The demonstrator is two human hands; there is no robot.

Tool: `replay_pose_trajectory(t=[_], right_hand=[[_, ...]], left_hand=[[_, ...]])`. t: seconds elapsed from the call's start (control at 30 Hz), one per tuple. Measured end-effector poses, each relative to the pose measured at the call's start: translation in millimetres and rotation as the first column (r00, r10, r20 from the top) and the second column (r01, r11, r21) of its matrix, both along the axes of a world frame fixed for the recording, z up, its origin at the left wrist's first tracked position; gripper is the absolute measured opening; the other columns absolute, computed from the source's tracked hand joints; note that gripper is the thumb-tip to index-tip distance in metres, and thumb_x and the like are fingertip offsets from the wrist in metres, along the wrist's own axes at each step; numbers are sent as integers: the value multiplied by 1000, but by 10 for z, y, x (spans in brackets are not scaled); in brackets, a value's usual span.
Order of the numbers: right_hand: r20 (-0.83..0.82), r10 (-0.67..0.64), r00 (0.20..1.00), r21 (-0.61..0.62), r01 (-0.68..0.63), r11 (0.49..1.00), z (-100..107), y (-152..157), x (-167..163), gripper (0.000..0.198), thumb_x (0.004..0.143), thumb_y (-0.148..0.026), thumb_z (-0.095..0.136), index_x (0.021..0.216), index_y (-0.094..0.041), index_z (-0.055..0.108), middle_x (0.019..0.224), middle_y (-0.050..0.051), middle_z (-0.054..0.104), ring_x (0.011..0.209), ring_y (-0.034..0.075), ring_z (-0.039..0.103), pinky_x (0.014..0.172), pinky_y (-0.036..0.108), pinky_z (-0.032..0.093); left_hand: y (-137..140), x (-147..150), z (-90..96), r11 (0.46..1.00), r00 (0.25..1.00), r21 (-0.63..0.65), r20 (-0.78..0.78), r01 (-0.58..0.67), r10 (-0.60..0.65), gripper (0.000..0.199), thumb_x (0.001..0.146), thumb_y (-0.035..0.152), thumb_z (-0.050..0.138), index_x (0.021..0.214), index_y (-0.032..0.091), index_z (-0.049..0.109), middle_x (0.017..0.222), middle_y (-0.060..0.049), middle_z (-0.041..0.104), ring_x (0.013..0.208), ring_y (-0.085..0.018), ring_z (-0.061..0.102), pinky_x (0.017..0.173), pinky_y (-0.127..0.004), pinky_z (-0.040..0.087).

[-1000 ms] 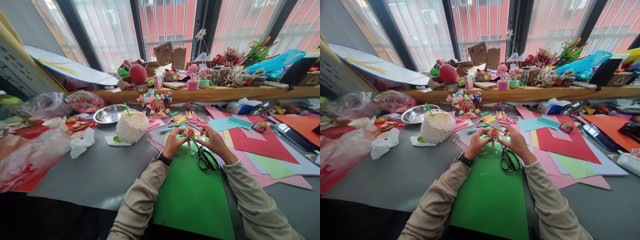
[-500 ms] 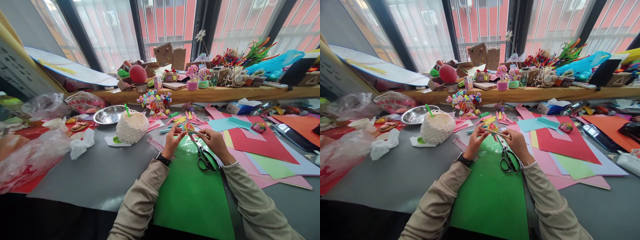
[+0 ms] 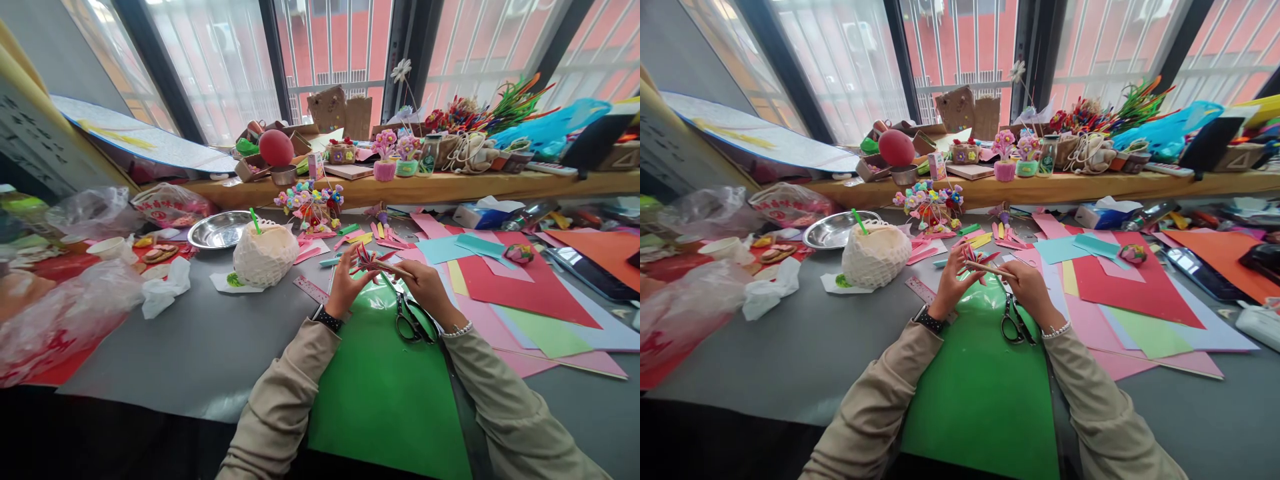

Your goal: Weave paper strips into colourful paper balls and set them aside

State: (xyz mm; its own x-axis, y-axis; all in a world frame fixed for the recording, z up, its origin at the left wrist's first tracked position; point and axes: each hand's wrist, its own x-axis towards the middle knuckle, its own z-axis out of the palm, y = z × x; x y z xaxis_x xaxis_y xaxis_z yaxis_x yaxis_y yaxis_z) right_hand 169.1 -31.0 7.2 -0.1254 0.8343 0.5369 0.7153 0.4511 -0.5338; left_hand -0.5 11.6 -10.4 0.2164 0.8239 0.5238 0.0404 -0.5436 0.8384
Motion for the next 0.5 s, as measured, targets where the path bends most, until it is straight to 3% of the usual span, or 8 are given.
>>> replay_pose_trajectory(t=[0.13, 0.2, 0.3, 0.4, 0.5], right_hand=[[-19, 0, 1000, -2, 0, 1000, -1, -8, -17, 25, 84, -29, 39, 71, -17, 57, 63, 2, 59, 58, 13, 52, 56, 24, 37], [-65, 17, 998, -8, -17, 1000, 9, -16, -20, 20, 81, -33, 46, 82, -17, 57, 66, 1, 58, 52, 11, 48, 50, 22, 36], [-91, 75, 993, 20, -73, 997, 38, -39, -22, 28, 76, -32, 55, 101, -18, 54, 73, 0, 56, 46, 8, 40, 45, 21, 34], [-43, 105, 994, 74, -102, 992, 63, -61, -30, 23, 79, -28, 51, 101, -22, 57, 75, 1, 54, 51, 9, 43, 47, 22, 36], [-37, 92, 995, 116, -87, 989, 62, -66, -39, 20, 81, -28, 49, 96, -23, 60, 75, 3, 56, 58, 11, 49, 50, 23, 39]], left_hand=[[-11, 11, 30, 962, 976, -211, 164, 175, -142, 58, 66, 35, 64, 116, 22, 37, 98, -5, 56, 85, -16, 59, 76, -30, 48], [-6, 16, 44, 926, 962, -308, 231, 217, -148, 56, 66, 37, 64, 113, 20, 39, 95, -6, 57, 76, -15, 60, 65, -26, 50], [0, 27, 56, 840, 940, -455, 295, 296, -171, 56, 67, 37, 63, 112, 17, 37, 92, -7, 59, 61, -10, 59, 54, -23, 49], [-12, 37, 73, 794, 942, -520, 277, 314, -191, 52, 66, 35, 64, 108, 15, 40, 85, -4, 60, 56, -9, 58, 52, -22, 48], [-34, 46, 90, 790, 953, -534, 201, 300, -226, 47, 68, 38, 62, 105, 14, 43, 69, 0, 59, 52, -9, 57, 51, -22, 47]])
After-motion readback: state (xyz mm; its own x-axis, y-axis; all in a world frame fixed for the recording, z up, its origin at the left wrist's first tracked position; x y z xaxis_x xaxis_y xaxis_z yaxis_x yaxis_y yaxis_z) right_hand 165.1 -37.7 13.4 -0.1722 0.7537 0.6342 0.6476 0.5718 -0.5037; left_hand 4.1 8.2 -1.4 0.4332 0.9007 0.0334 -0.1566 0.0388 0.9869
